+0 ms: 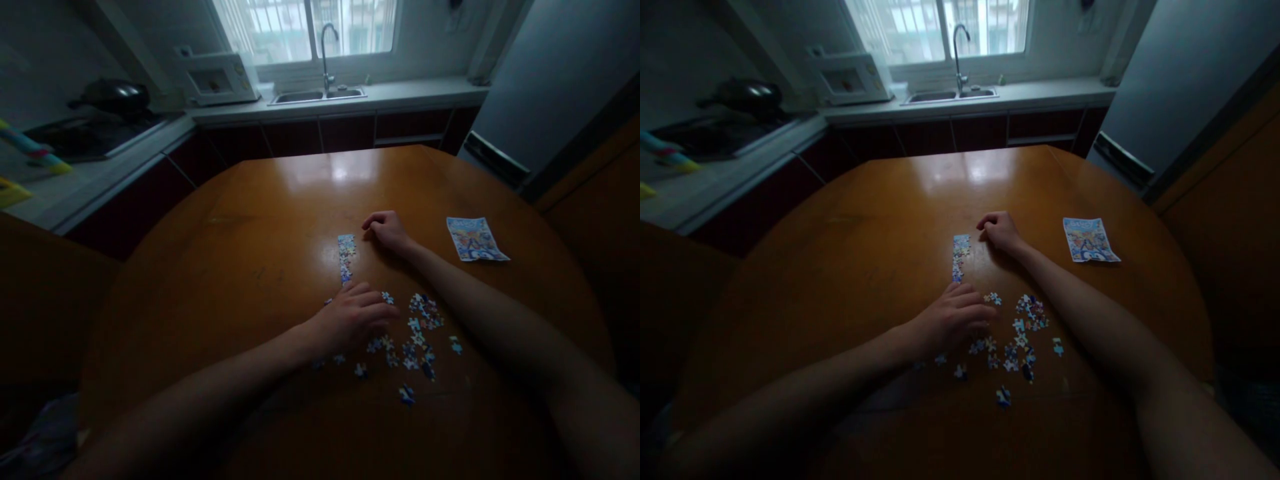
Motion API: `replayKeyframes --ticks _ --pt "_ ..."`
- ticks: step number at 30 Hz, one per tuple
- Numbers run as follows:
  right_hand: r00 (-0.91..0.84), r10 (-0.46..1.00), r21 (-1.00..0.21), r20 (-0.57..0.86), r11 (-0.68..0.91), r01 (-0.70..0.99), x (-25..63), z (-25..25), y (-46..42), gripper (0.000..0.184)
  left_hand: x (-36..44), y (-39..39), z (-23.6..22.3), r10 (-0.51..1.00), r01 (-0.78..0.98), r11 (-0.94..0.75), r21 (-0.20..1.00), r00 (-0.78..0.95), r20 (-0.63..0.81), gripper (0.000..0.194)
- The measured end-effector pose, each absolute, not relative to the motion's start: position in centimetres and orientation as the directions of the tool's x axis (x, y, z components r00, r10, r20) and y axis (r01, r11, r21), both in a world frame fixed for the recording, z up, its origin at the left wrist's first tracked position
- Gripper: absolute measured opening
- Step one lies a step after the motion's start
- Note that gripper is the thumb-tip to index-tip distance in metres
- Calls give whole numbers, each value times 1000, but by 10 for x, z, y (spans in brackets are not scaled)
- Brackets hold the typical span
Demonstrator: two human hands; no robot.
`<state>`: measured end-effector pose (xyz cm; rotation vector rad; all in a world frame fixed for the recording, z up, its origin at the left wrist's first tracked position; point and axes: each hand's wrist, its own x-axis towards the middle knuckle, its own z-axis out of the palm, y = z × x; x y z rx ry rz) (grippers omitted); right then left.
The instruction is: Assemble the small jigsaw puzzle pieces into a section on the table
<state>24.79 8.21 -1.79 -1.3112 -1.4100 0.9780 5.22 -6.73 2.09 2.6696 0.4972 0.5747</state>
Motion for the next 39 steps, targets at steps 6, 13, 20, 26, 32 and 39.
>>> replayKeyframes --ticks 6,13,20,26,32,39 --pt "33 992 -961 124 112 252 247 -15 79 23 31 -21 30 734 280 -630 724 518 439 17" --pt "-8 961 -877 276 256 406 246 -14 73 22 11 18 4 969 292 -247 924 84 233 22" --pt "-422 699 -559 577 715 420 236 -4 50 10 11 19 0 979 196 -193 961 -26 202 24" --pt "-568 549 -422 613 836 352 227 -6 43 16 12 18 -1 978 178 -193 965 -37 203 29" --pt "-590 529 -400 609 848 347 224 -8 42 13 13 17 -4 978 183 -203 962 -3 207 25" --pt "-571 462 -335 679 886 320 224 -10 44 8 13 16 -6 977 202 -212 956 9 214 28"
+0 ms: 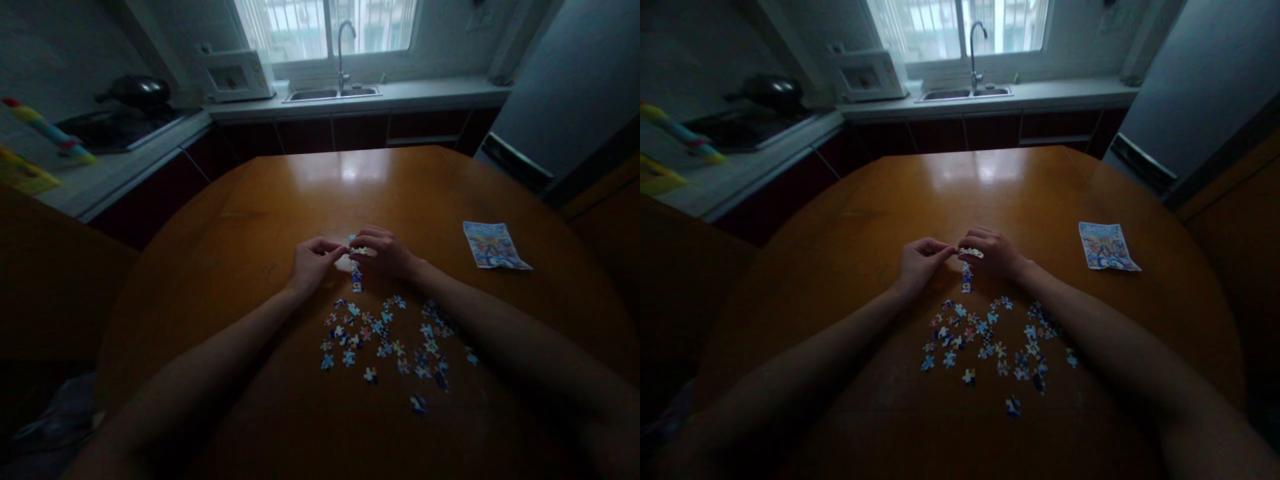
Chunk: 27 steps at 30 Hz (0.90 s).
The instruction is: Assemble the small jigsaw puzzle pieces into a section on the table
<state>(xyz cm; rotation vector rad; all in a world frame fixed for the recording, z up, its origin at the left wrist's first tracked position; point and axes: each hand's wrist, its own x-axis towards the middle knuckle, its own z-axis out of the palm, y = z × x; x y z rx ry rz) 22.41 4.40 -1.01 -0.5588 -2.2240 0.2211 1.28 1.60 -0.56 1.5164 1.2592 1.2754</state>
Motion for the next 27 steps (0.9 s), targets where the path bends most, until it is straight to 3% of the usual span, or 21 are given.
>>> replayKeyframes --ticks 11,19,27 --pt "-598 409 -232 689 907 352 227 -4 42 7 10 18 -7 949 284 -317 905 95 302 26" --pt "-609 410 -261 678 910 322 231 -2 43 8 3 15 2 731 512 -670 537 326 600 19" --pt "-623 411 -287 666 911 295 232 -3 43 11 4 12 2 707 563 -681 467 339 621 13"
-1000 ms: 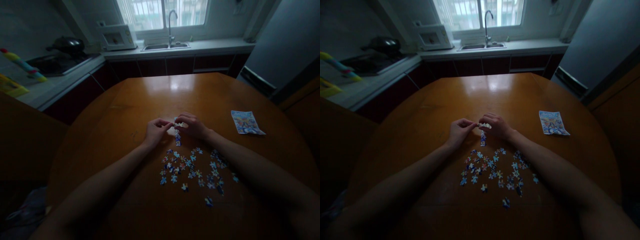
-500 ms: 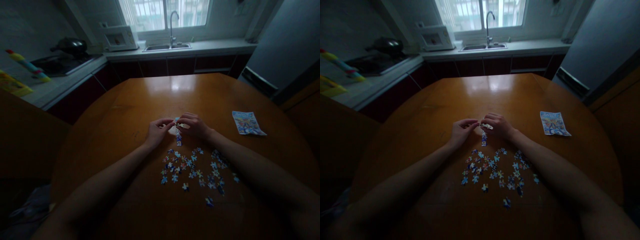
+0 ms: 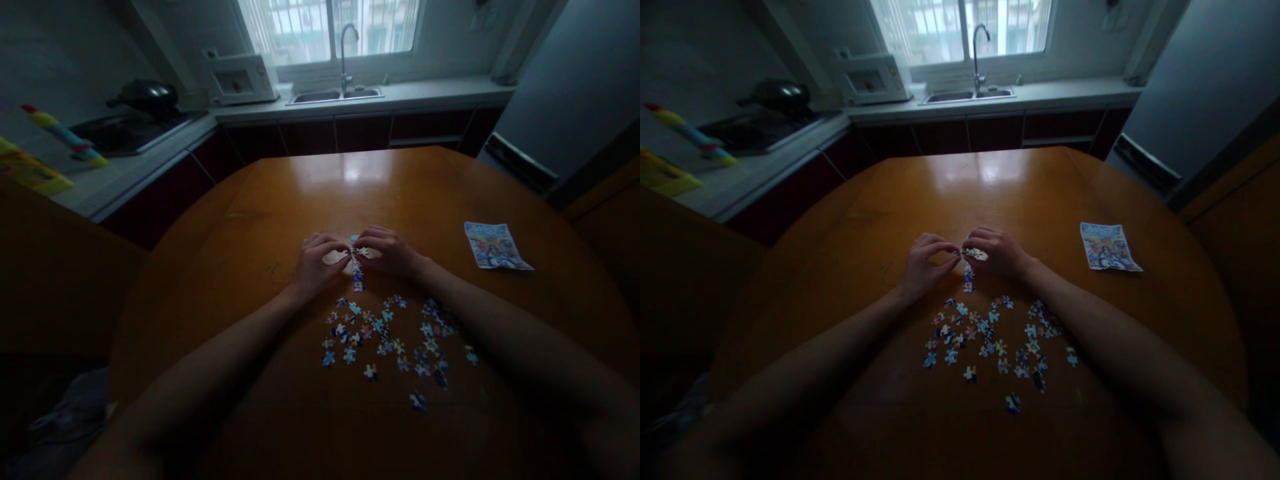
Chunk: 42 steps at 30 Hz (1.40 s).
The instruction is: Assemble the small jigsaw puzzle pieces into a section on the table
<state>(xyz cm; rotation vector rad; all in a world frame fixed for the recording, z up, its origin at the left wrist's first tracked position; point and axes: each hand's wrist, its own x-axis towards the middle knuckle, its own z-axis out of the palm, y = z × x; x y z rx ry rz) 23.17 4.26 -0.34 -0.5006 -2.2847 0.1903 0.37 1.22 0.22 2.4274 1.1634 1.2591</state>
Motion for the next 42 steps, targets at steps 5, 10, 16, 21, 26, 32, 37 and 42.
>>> replayKeyframes --ticks 5,10,16,21,26,32,37,42 --pt "-599 401 -294 693 916 273 227 -2 38 9 5 12 4 714 559 -675 482 327 619 11" --pt "-600 377 -287 705 926 246 226 -1 39 8 6 13 1 752 569 -636 521 306 584 14" --pt "-572 539 -457 618 838 297 251 3 52 7 4 15 -5 765 569 -633 525 357 537 16" --pt "-633 591 -496 501 795 350 259 4 51 7 6 10 -6 703 548 -711 441 537 466 21" --pt "-717 538 -449 443 826 342 254 2 47 9 8 7 -7 697 556 -717 420 584 416 26" --pt "-741 519 -403 427 842 358 252 0 48 12 9 6 -6 690 556 -723 410 608 392 25" --pt "-757 490 -421 433 852 311 250 -1 49 12 10 5 -5 699 565 -714 413 602 386 25" --pt "-758 493 -392 427 857 335 250 -1 50 13 10 5 -4 707 576 -707 410 605 367 27"
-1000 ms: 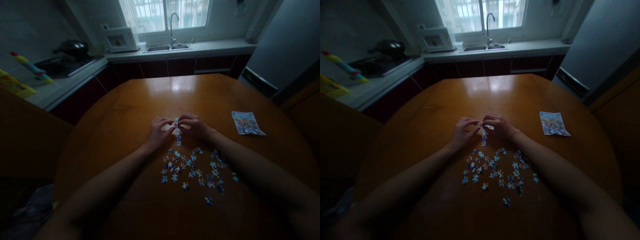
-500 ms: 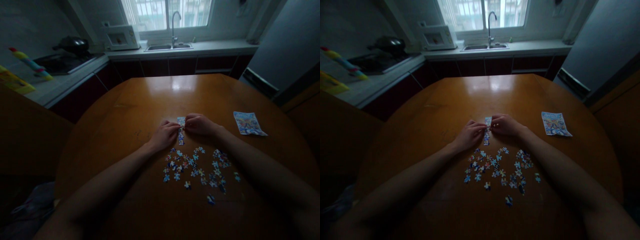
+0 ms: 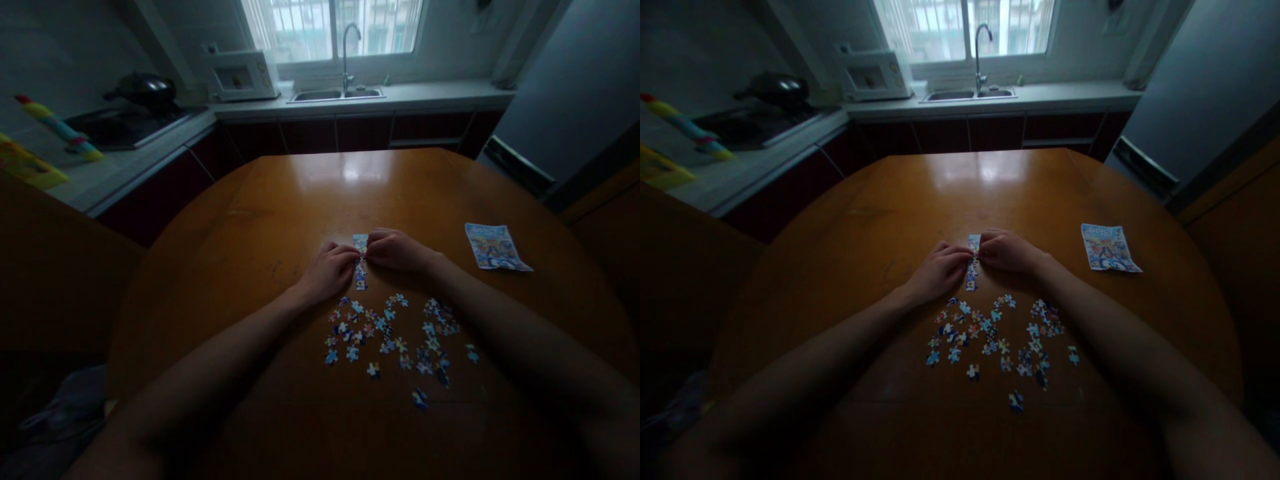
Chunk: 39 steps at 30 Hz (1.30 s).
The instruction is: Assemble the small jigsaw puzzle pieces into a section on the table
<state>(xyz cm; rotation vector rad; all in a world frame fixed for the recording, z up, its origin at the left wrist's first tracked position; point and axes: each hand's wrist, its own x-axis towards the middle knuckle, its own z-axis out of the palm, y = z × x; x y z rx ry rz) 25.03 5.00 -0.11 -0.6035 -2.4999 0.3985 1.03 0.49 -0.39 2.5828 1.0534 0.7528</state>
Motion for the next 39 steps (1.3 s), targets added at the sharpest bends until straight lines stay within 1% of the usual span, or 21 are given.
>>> replayKeyframes --ticks 5,9,12,16,19,28,31,34,35,36,39 --pt "-759 503 -373 414 854 363 252 -2 51 12 9 4 -4 699 591 -713 376 636 327 36" --pt "-758 516 -386 399 845 372 253 1 47 11 9 4 -5 697 601 -715 357 643 315 38" --pt "-729 545 -439 415 821 364 253 1 47 12 9 3 -5 699 600 -714 361 641 318 38" --pt "-612 629 -502 479 768 397 256 -7 55 12 9 3 -4 708 599 -704 380 630 319 41" --pt "-550 681 -549 483 725 415 259 -12 61 12 9 3 -3 699 597 -713 367 646 307 40" --pt "-641 653 -581 403 724 372 258 -7 56 7 9 3 -6 697 609 -716 340 654 294 44" --pt "-616 675 -589 405 708 390 257 -8 57 6 9 4 -7 703 592 -710 381 629 334 45" --pt "-547 727 -608 414 668 428 258 -12 60 8 7 6 -5 736 570 -672 472 580 348 35" --pt "-522 742 -611 421 657 442 259 -14 62 9 6 6 -4 743 560 -662 498 578 338 35" --pt "-499 753 -609 429 649 456 260 -15 63 10 4 7 -3 741 547 -659 516 589 322 40" --pt "-454 775 -602 441 630 491 263 -18 67 13 -1 8 1 708 503 -670 546 655 266 72"
